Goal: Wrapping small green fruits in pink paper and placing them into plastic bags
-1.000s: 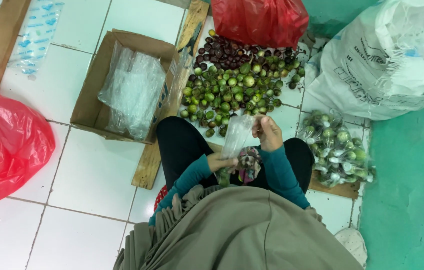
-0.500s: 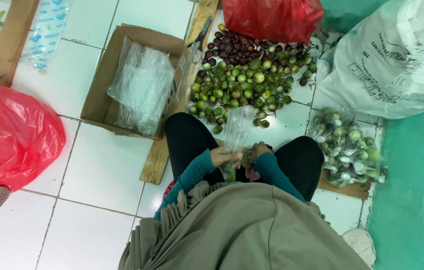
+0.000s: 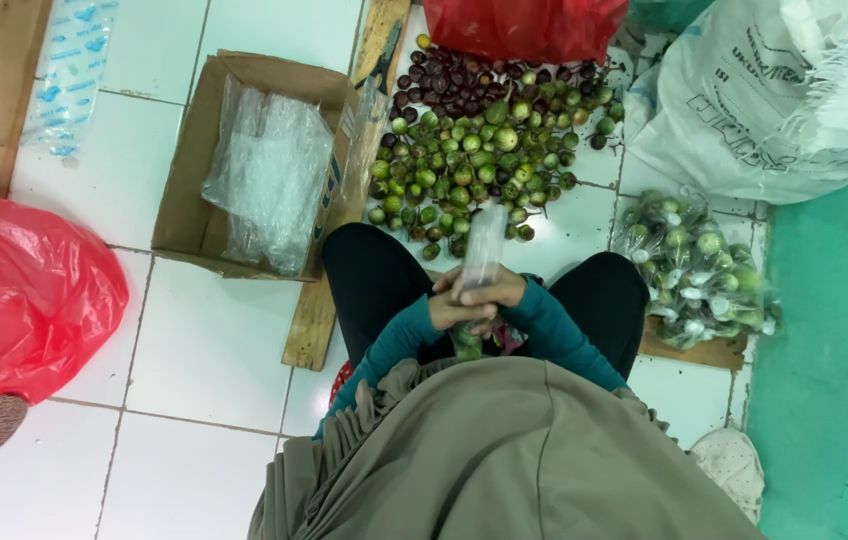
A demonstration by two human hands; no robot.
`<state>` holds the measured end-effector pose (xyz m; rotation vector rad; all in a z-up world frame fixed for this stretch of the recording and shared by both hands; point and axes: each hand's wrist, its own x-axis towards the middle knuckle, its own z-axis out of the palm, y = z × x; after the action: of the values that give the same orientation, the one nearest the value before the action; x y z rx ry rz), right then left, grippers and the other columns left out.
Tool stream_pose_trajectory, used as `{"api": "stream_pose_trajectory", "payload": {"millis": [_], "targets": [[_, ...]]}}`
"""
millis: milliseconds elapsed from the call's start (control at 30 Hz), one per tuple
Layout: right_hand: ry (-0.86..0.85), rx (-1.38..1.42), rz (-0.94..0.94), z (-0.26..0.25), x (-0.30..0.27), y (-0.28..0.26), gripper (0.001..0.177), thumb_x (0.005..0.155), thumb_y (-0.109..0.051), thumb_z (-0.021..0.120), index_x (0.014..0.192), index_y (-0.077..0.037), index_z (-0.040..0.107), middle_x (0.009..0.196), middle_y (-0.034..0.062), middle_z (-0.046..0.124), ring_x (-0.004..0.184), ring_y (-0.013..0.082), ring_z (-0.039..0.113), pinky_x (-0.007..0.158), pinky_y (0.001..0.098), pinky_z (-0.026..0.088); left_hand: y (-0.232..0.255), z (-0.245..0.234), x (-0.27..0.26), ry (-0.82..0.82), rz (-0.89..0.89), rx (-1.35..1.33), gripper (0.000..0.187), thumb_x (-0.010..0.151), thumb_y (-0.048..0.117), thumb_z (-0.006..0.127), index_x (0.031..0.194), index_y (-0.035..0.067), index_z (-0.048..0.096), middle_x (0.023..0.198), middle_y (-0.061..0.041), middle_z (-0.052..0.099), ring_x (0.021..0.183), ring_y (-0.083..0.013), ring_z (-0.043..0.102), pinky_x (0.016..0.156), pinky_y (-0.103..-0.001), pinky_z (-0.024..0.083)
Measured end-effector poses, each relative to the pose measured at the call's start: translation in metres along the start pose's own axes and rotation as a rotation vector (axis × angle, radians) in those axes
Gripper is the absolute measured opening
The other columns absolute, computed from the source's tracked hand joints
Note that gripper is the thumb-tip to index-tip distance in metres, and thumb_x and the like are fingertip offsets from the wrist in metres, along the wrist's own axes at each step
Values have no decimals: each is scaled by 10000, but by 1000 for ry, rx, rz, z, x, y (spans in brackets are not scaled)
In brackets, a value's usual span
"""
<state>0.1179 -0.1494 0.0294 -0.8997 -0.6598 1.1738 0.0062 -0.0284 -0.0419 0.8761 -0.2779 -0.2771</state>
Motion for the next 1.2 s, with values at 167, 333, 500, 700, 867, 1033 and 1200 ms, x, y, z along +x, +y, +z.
{"api": "stream_pose_trajectory", "payload": {"millis": [167,333,500,700,867,1033,1200], "targets": [[342,94,-12,-78,-9,58,175,940,-93,765,1051,41,745,931,250,751,761,390,744,599,507,644,34,13,-6,104,-46,76,300,1121,212,582,975,-9,722,759,-51,632,724,-221,558,773,-460,500],[756,220,-136,-142,-29,89,199,838,-2,830,1007,51,739,804,234,724,678,413,743,540,518,615,50,22,-2,163,-223,70,387,1114,321,594,870,29,666,723,-43,619,732,-182,567,815,-417,483],[779,257,-44,-108,-55,56,470,996,-209,742,1434,-138,588,746,131,537,710,378,669,495,365,466,33,18,-3,138,-236,-31,391,1139,322,543,879,38,613,707,-41,567,684,-189,571,802,-409,492],[676,62,243,-20,-58,59,212,942,-153,796,1002,48,768,635,153,632,499,239,560,435,307,445,14,6,-4,244,-364,188,416,1108,387,600,1037,-14,689,956,-89,634,928,-266,550,935,-461,453],[900,97,150,-88,-54,86,199,855,-13,760,703,62,656,545,215,533,457,309,486,442,392,401,-11,1,-10,323,-484,269,445,1055,462,662,1099,31,762,1019,-88,711,996,-257,617,971,-439,474],[939,184,50,-101,-60,74,246,984,-262,770,880,-49,705,675,178,587,551,274,560,476,374,434,-5,4,-6,296,-467,207,552,1088,555,536,944,61,738,842,-143,713,913,-309,652,954,-440,484],[645,-102,194,-36,-74,54,481,918,-358,824,1155,30,667,672,61,527,587,179,571,472,295,460,-25,4,-3,455,-560,272,553,1094,490,545,861,11,696,925,-201,741,950,-334,660,971,-447,488]]}}
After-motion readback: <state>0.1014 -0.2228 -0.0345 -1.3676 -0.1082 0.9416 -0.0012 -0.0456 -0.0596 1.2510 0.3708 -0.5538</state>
